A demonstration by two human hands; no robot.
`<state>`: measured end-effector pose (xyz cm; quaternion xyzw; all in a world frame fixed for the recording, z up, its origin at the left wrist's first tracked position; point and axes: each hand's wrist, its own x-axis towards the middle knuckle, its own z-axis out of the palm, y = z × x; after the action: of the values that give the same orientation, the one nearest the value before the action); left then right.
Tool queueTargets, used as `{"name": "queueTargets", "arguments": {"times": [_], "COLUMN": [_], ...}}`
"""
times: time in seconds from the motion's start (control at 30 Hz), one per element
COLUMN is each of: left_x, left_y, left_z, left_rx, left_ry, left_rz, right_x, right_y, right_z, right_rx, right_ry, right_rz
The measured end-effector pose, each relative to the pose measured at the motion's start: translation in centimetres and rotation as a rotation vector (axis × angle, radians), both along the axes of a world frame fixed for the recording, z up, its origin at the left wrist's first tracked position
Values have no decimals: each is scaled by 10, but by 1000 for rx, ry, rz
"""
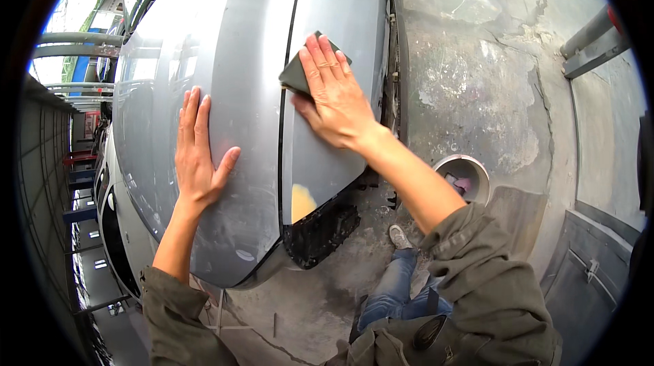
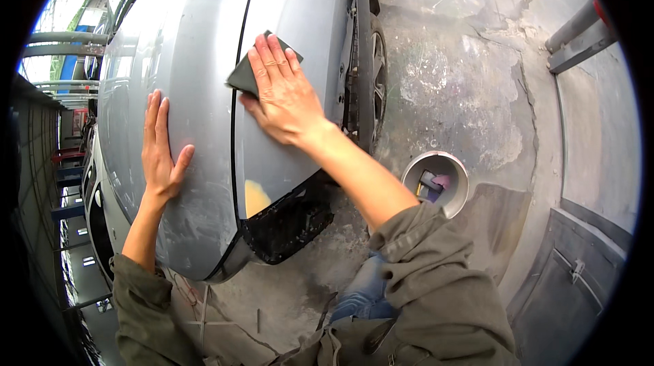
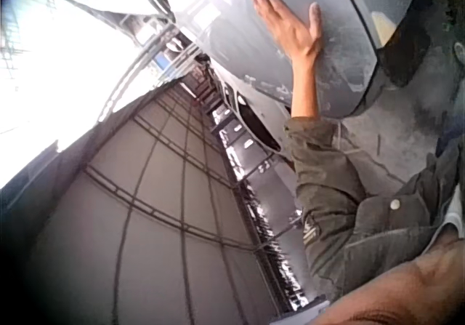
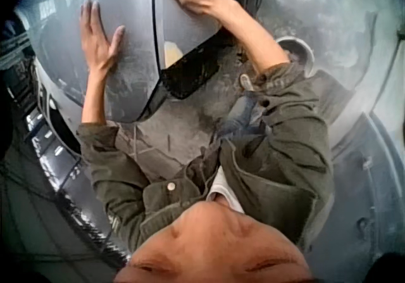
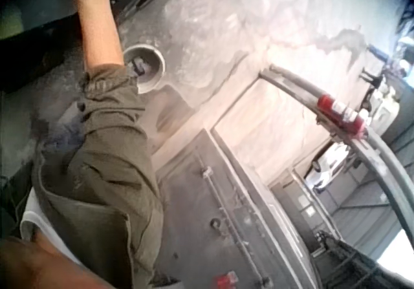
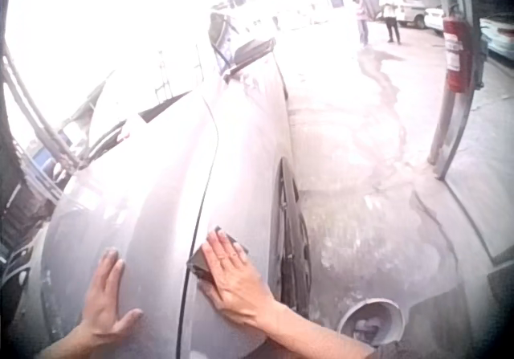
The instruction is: The person sands the front bumper and fender of a silver car using a sanding block. They repeatedly dip the block into a bucket of water and wipe the car's surface, moving between the lower bumper and the wheel arch area.
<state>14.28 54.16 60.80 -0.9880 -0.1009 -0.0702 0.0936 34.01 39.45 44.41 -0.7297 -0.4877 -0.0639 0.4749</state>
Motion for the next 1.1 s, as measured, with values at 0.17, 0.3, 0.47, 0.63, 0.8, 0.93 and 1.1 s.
{"name": "queueTargets", "arguments": {"times": [0.17,0.3,0.47,0.63,0.8,0.93,1.1], "left_x": [-6,-10,-10,-7,-9,-13,-11], "left_y": [0,5,6,8,12,12,12], "left_z": [8,-3,-4,-7,-8,-6,-6], "left_rx": [21,13,25,34,50,57,35], "left_ry": [1,-19,-30,-28,-34,-27,-24], "left_rz": [16,1,5,-11,-11,-8,-7], "right_x": [-139,-81,-120,-124,-81,-94,-106], "right_y": [-68,-59,-45,-78,-66,-90,-118], "right_z": [-20,-7,3,-21,-8,-28,14], "right_rx": [-120,-27,66,17,54,-129,-212], "right_ry": [-45,42,84,25,-142,-167,245], "right_rz": [166,237,36,109,15,61,246]}}
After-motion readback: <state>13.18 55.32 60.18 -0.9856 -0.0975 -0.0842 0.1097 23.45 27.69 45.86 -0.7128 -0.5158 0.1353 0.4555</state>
